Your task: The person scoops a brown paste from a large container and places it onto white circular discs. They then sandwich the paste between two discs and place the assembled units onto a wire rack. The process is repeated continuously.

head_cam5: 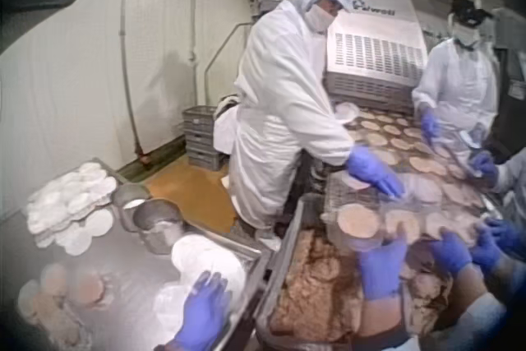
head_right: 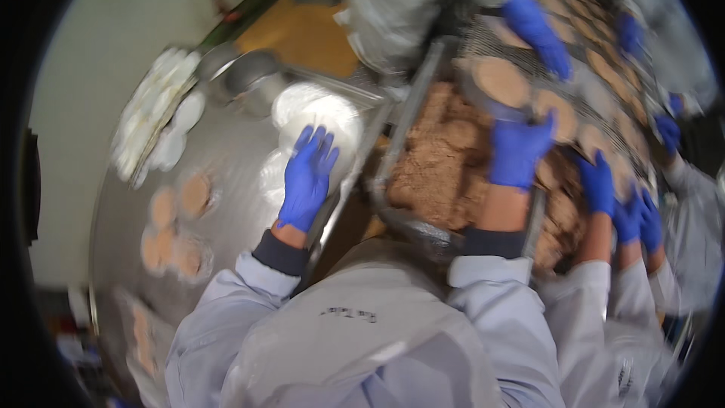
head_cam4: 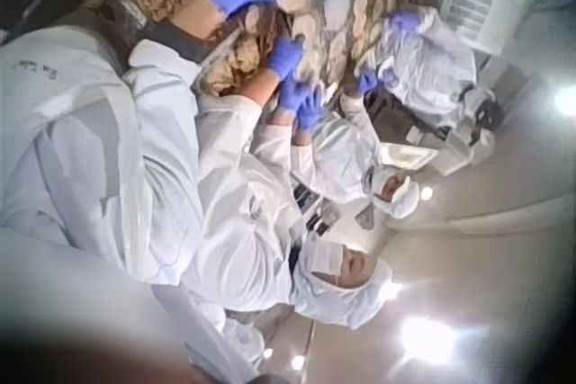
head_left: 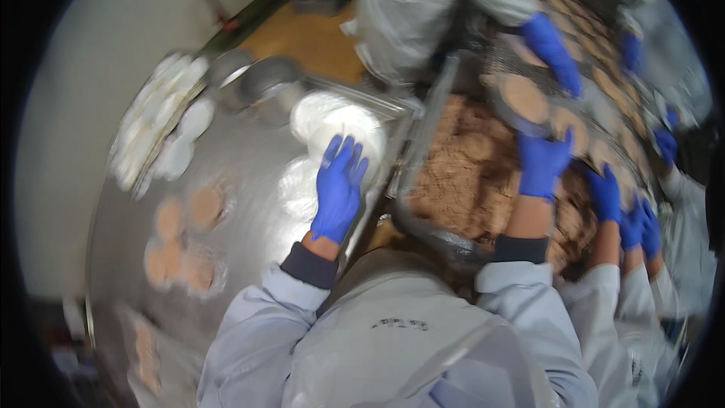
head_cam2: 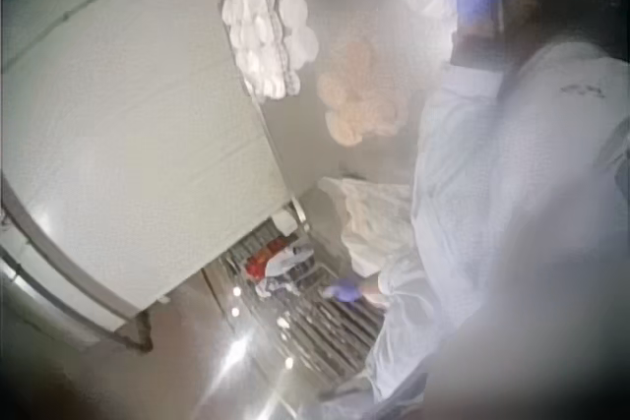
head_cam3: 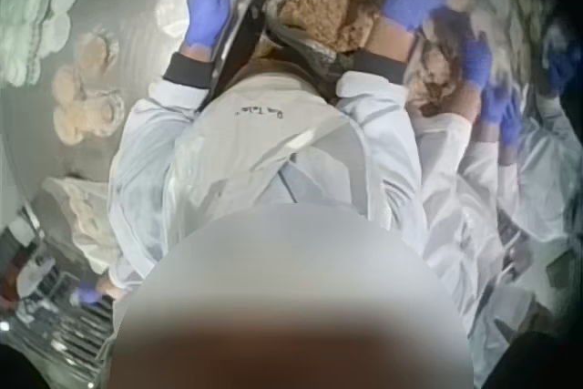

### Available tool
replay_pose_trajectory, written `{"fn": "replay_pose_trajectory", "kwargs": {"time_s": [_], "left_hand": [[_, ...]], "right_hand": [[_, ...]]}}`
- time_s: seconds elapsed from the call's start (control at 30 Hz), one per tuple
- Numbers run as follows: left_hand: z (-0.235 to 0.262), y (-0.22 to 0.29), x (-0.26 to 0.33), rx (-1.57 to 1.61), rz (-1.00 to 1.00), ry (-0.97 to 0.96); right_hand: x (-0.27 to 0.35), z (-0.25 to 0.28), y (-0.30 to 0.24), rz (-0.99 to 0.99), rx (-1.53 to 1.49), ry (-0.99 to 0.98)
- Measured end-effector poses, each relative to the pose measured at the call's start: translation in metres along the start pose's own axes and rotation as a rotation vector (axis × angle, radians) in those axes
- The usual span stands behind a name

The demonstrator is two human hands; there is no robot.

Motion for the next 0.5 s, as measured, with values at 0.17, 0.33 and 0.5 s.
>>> {"fn": "replay_pose_trajectory", "kwargs": {"time_s": [0.17, 0.33, 0.5], "left_hand": [[-0.151, -0.114, -0.087, 0.189, 0.5, -0.464], [-0.169, -0.177, -0.079, 0.134, 0.6, -0.611], [-0.125, -0.168, -0.085, 0.23, 0.589, -0.565]], "right_hand": [[-0.005, 0.037, 0.0, 0.154, 0.043, 0.136], [0.018, 0.051, -0.042, 0.23, 0.387, 0.244], [0.017, 0.005, -0.082, 0.337, 0.399, 0.199]]}}
Point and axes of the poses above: each hand's wrist, its own x-axis away from the middle knuckle, its own z-axis out of the back of the hand, y = z × x, the point moved 3 cm from there along -x, towards the middle knuckle, and after that the axes turned 13 degrees about -y, right-handed, at the moved point
